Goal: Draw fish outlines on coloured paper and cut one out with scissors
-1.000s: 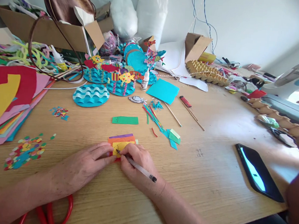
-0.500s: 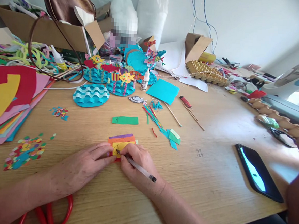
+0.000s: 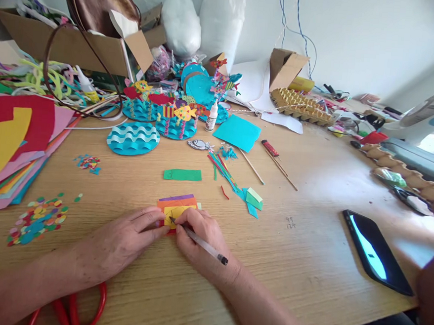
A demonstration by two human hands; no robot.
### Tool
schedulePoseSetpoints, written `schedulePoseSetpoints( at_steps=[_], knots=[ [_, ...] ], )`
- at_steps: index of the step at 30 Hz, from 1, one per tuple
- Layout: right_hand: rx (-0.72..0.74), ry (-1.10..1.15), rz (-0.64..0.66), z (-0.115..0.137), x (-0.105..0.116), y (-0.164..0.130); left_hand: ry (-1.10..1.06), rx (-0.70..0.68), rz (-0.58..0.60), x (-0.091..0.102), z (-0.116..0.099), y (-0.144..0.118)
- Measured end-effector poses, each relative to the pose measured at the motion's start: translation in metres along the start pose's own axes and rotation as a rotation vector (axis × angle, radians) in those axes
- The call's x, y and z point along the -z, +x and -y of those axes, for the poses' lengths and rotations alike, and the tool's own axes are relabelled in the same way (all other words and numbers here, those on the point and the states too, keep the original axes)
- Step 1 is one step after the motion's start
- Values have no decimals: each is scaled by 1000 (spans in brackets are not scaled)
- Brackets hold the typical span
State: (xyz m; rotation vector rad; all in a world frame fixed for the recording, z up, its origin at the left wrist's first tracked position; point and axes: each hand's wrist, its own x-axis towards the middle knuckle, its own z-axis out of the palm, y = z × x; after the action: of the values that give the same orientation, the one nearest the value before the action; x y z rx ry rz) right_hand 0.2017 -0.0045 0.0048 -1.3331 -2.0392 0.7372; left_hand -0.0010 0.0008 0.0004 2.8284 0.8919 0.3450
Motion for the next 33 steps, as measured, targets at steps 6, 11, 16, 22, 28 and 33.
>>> schedulePoseSetpoints(
  at_steps=[6,11,16,22,28,33],
  knots=[
    [-14,-4,-9,1,0,0,-5,4,14,0,0,1],
    [-13,-7,-5,1,0,0,-8,-2,5,0,0,1],
    [-9,-18,1,3,1,0,-7,-11,0,0,0,1],
    [-14,-11,4,3,1,1,0,-9,26,2,0,1],
    [-10,-9,4,2,1,1,-4,-14,12,1,0,0],
    [-9,-7,6,2,1,1,-15,3,34,2,0,1]
  ],
)
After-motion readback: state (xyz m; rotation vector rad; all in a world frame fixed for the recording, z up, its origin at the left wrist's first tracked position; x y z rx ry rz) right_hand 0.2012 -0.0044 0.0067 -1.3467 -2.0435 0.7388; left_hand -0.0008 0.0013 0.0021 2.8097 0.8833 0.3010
